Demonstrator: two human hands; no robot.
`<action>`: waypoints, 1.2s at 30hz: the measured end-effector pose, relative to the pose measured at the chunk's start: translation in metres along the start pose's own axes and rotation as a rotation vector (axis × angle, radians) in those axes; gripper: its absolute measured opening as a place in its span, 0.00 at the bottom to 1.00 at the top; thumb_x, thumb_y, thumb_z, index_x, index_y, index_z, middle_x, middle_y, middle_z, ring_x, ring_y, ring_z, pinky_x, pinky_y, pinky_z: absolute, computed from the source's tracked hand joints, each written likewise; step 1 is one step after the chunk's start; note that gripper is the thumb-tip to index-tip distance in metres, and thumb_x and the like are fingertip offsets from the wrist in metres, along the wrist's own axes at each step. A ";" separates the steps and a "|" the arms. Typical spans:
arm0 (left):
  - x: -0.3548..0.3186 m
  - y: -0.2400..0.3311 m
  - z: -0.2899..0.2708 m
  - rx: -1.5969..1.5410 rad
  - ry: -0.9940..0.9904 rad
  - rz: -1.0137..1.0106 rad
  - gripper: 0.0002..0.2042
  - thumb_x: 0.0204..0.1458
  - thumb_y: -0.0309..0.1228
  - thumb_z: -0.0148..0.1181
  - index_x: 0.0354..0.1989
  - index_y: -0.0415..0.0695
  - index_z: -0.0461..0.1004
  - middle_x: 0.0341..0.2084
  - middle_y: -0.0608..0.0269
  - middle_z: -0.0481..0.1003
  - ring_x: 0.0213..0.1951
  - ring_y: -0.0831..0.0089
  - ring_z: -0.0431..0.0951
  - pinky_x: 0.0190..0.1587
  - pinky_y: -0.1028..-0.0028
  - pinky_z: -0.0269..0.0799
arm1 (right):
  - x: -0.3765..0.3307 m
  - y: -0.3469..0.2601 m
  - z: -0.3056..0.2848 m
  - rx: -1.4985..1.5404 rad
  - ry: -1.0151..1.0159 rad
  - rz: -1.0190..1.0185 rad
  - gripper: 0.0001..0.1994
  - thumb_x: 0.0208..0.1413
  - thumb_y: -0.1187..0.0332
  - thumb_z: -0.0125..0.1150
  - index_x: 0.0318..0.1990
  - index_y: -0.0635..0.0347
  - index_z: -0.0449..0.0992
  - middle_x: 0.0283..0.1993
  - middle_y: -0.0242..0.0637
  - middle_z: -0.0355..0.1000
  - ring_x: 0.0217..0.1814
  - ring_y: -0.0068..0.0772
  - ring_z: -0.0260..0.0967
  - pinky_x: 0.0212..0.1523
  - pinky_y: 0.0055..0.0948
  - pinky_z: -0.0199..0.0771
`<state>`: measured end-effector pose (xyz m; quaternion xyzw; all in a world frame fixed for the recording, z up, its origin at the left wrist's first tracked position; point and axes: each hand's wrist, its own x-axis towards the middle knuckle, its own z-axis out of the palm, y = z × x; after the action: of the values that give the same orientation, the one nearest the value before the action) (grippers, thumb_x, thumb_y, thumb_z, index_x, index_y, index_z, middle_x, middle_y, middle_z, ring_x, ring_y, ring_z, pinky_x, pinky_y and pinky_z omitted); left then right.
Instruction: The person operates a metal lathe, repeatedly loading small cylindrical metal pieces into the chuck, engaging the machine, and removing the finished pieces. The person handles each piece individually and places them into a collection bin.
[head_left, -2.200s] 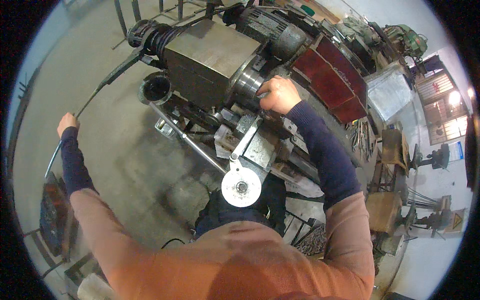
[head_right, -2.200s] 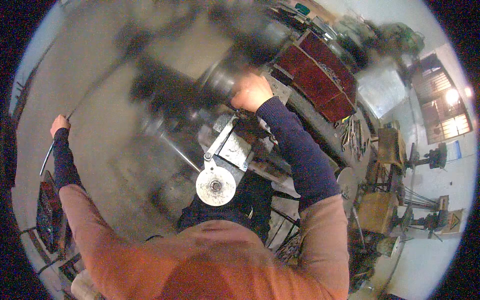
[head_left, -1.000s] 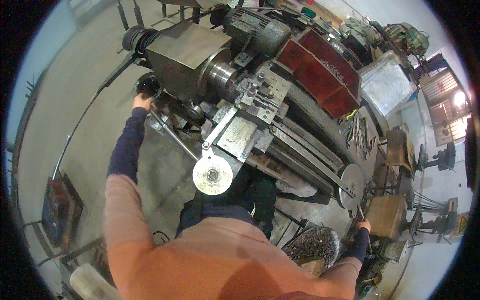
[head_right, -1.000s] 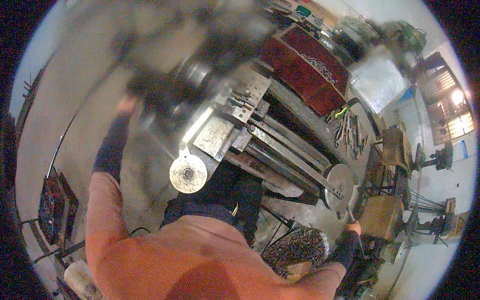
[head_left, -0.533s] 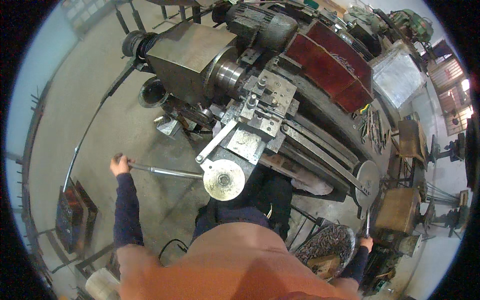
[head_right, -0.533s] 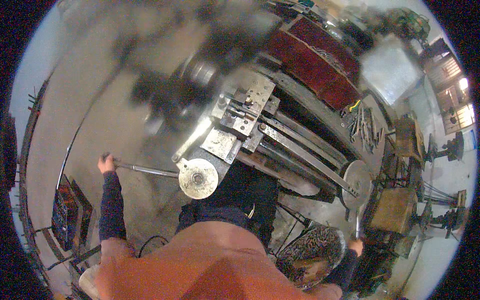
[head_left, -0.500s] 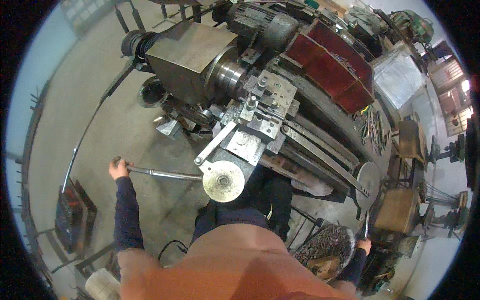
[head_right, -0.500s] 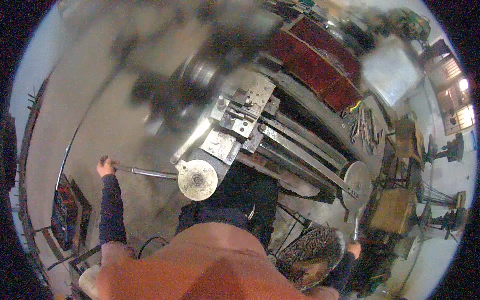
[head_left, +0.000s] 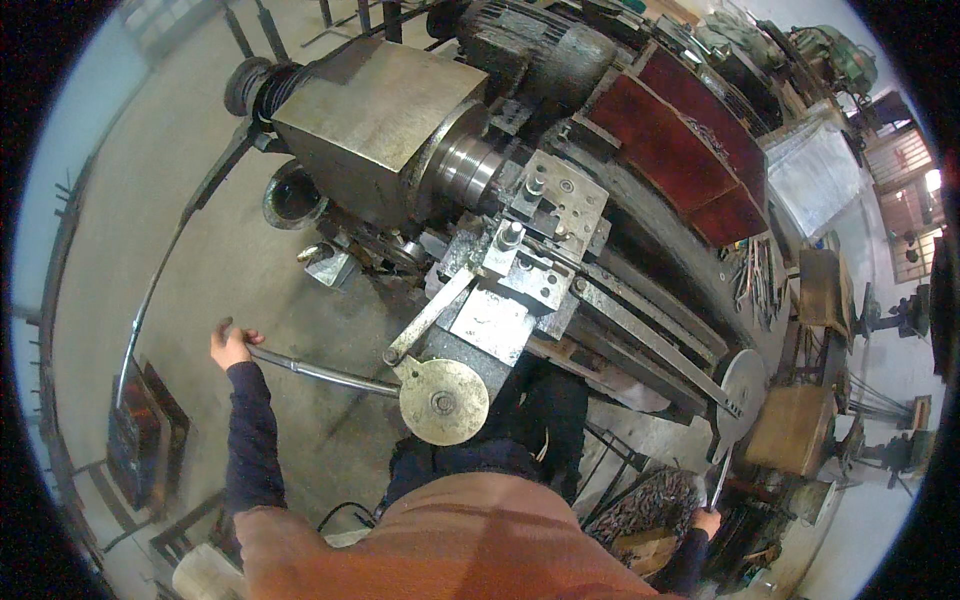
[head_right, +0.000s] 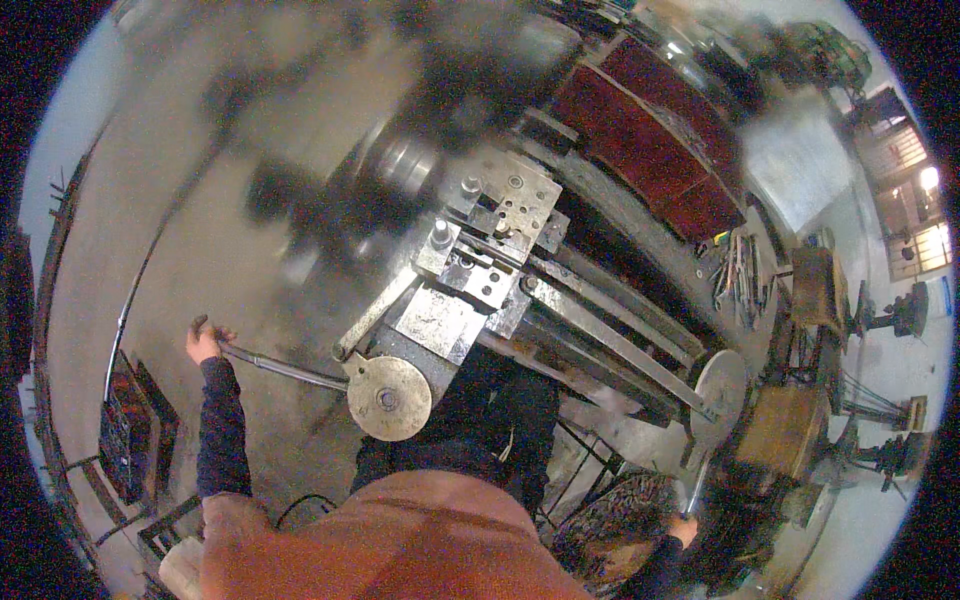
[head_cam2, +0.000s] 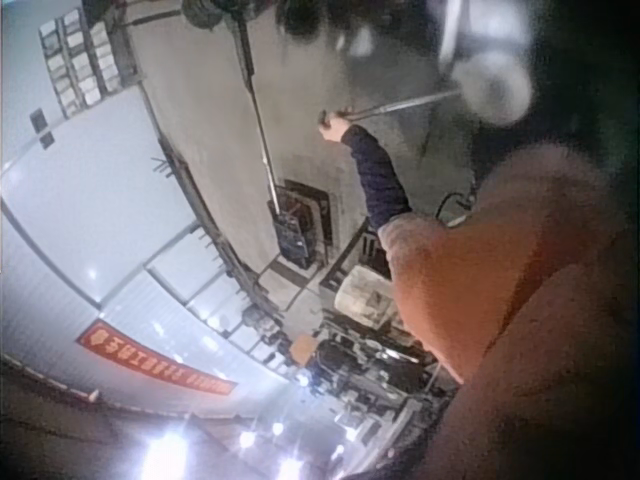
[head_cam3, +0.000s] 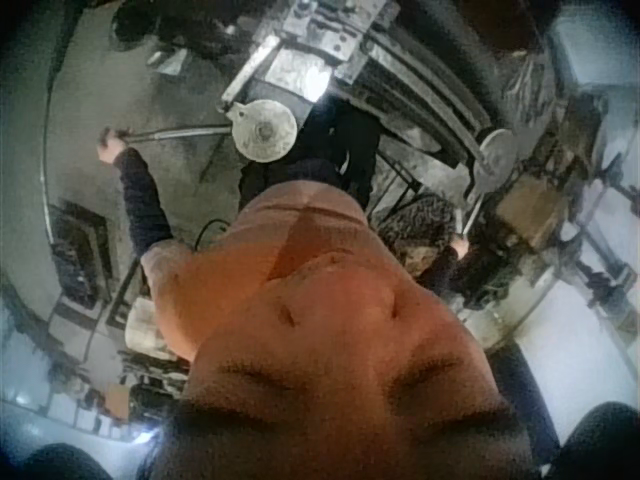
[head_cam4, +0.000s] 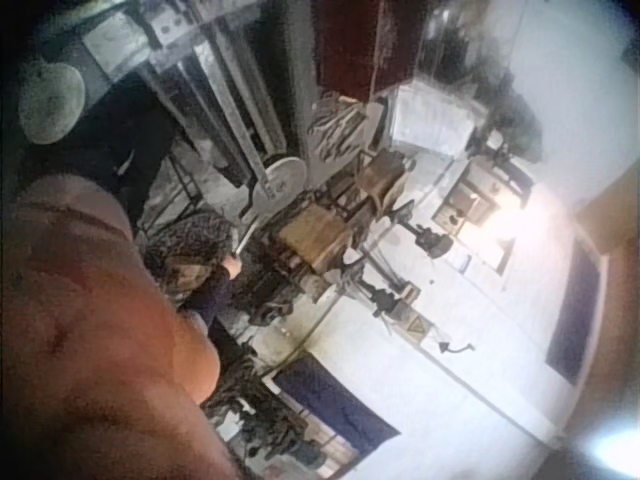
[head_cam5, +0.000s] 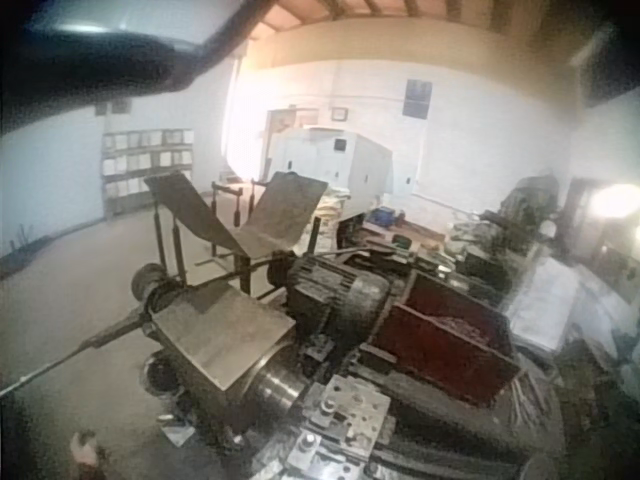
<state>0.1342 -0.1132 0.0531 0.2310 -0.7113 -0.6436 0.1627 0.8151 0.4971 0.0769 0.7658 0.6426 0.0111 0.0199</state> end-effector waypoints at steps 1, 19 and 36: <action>-0.001 0.002 0.001 0.003 -0.003 0.000 0.19 0.39 0.18 0.43 0.43 0.28 0.63 0.15 0.49 0.70 0.14 0.64 0.72 0.18 0.70 0.72 | -0.007 -0.005 -0.004 0.009 0.010 0.038 0.18 0.36 0.63 0.56 0.34 0.66 0.74 0.35 0.53 0.72 0.41 0.53 0.69 0.44 0.41 0.67; -0.004 -0.003 -0.017 0.031 -0.008 -0.002 0.18 0.41 0.17 0.44 0.45 0.29 0.61 0.17 0.49 0.69 0.15 0.63 0.72 0.18 0.68 0.74 | -0.017 -0.012 -0.006 -0.034 -0.016 0.071 0.24 0.32 0.61 0.67 0.37 0.67 0.71 0.40 0.52 0.71 0.43 0.53 0.68 0.43 0.41 0.68; 0.005 -0.002 0.003 -0.008 -0.024 0.012 0.18 0.39 0.16 0.43 0.43 0.29 0.63 0.17 0.49 0.70 0.15 0.63 0.73 0.18 0.70 0.73 | 0.008 -0.005 0.007 -0.173 0.012 0.159 0.21 0.36 0.58 0.63 0.35 0.66 0.73 0.38 0.54 0.72 0.42 0.54 0.69 0.42 0.45 0.69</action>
<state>0.1291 -0.1137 0.0507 0.2182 -0.7119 -0.6484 0.1587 0.8122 0.5057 0.0692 0.8096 0.5767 0.0728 0.0813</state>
